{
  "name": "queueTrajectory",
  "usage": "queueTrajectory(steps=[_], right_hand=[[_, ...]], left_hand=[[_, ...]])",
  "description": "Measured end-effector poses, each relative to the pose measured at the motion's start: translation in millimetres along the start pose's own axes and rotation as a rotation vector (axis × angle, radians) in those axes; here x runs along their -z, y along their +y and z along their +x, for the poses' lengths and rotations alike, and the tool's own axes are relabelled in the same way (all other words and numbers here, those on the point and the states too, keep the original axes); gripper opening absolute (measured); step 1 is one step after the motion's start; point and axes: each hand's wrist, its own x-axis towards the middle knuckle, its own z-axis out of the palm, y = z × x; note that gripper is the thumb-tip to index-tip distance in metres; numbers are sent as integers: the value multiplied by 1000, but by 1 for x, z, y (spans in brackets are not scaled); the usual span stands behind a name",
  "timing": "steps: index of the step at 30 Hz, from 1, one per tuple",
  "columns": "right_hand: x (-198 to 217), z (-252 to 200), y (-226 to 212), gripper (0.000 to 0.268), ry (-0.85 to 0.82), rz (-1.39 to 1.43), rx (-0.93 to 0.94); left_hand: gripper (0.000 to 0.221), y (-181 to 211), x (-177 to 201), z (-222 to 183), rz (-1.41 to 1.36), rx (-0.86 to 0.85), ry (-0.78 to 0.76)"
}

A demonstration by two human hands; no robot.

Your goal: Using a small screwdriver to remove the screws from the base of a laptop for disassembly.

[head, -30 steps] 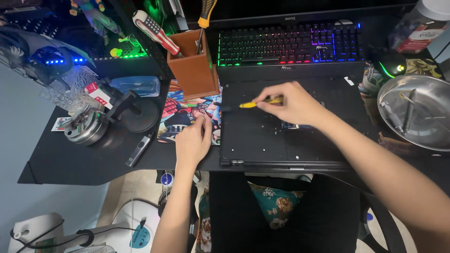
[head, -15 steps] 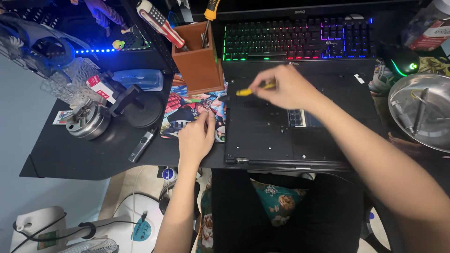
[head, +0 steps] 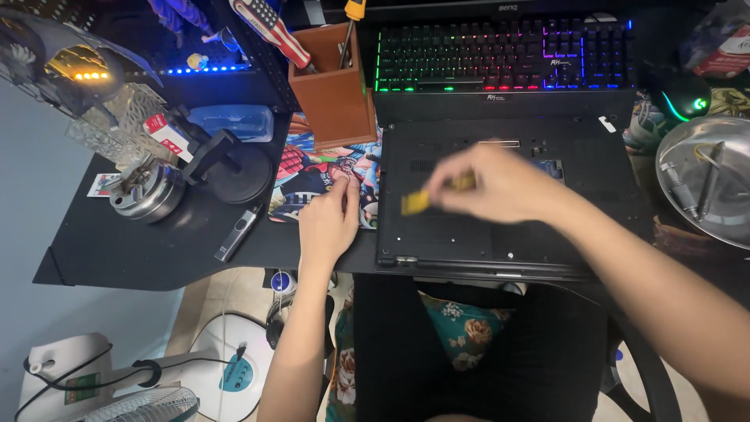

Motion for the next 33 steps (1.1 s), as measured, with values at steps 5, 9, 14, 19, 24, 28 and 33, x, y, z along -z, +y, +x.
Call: queueTrajectory(steps=[5, 9, 14, 19, 24, 28, 33], right_hand=[[0, -13, -3, 13, 33, 4, 36], [0, -22, 7, 16, -189, 170, 69], [9, -27, 29, 13, -76, 172, 123], [15, -32, 36, 15, -135, 191, 116], [11, -31, 42, 14, -125, 216, 139], [11, -32, 42, 13, -155, 248, 109], [14, -25, 49, 14, -121, 278, 65]], left_hand=[[38, 0, 0, 0, 8, -2, 4], [36, 1, 0, 1, 9, -14, 8], [36, 0, 0, -1, -2, -14, 21], [38, 3, 3, 0, 7, -3, -5], [37, 4, 0, 1, 5, 1, -1], [38, 5, 3, -1, -4, 6, -11], [38, 4, 0, 2, 2, 1, -10]])
